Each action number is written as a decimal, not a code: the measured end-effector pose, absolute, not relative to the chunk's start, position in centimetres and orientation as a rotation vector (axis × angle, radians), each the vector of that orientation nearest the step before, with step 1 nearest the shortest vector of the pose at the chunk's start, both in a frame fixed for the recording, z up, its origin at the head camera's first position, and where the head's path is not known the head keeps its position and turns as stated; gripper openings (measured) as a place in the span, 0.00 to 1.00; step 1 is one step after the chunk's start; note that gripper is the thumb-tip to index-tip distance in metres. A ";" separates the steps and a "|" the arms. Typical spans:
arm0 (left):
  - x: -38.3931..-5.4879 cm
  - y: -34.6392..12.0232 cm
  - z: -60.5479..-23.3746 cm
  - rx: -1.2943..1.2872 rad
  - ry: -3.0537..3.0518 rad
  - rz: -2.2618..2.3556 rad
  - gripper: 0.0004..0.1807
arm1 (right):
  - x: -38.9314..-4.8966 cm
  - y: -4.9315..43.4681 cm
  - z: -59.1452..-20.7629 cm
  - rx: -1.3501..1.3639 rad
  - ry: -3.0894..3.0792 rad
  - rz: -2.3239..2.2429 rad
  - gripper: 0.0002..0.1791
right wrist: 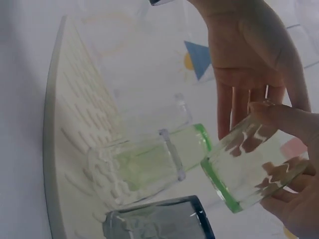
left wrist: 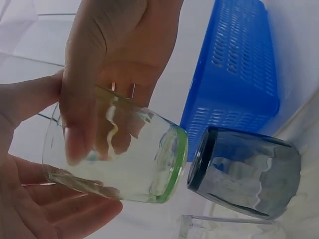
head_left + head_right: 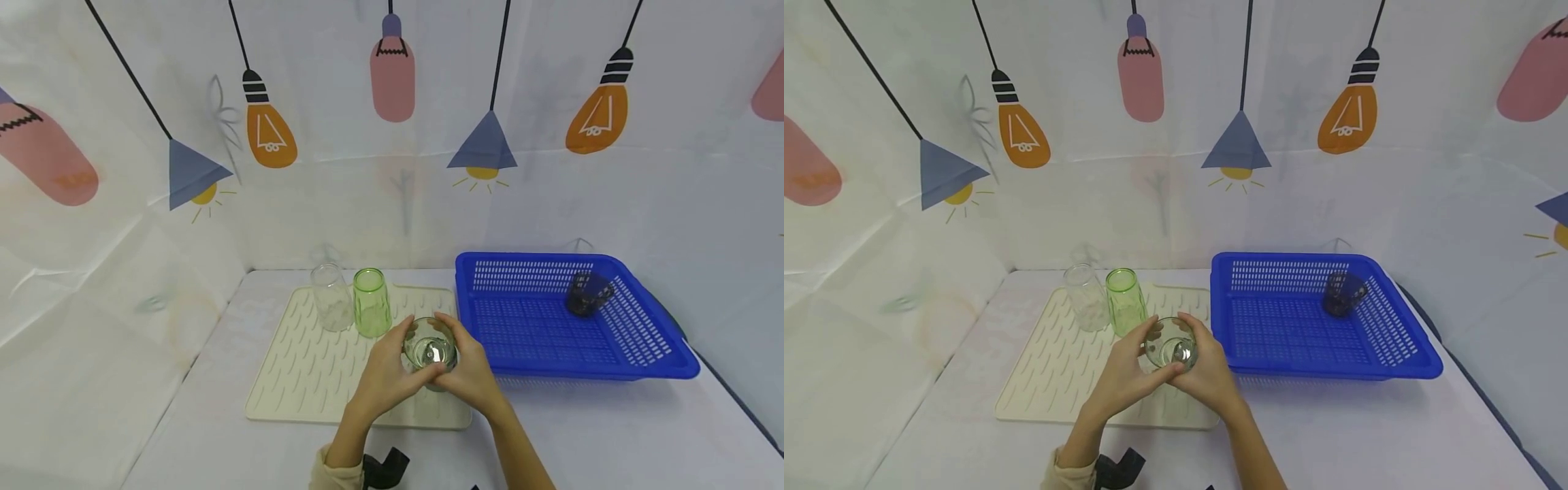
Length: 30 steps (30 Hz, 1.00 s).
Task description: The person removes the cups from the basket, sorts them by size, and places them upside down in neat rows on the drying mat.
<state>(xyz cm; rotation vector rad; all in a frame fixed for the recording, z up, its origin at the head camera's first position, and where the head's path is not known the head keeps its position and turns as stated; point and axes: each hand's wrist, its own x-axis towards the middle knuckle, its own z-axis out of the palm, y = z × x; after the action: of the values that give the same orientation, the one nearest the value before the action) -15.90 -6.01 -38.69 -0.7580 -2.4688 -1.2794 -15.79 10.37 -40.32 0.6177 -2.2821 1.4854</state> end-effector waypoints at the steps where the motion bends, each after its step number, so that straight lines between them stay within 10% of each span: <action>1: -15.9 -5.9 -38.6 -0.744 -2.482 -1.261 0.45 | -15.8 10.3 -40.3 0.603 -2.286 1.468 0.45; 30: -16.1 -6.6 -38.8 -0.646 -2.297 -1.459 0.37 | -15.2 9.8 -40.6 0.703 -2.263 1.139 0.47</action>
<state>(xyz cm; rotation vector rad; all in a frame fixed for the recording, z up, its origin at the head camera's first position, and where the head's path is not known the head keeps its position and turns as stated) -16.14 -6.57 -38.77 -0.6459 -2.2967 -1.4589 -15.22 9.80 -40.59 0.7029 -2.2629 1.1392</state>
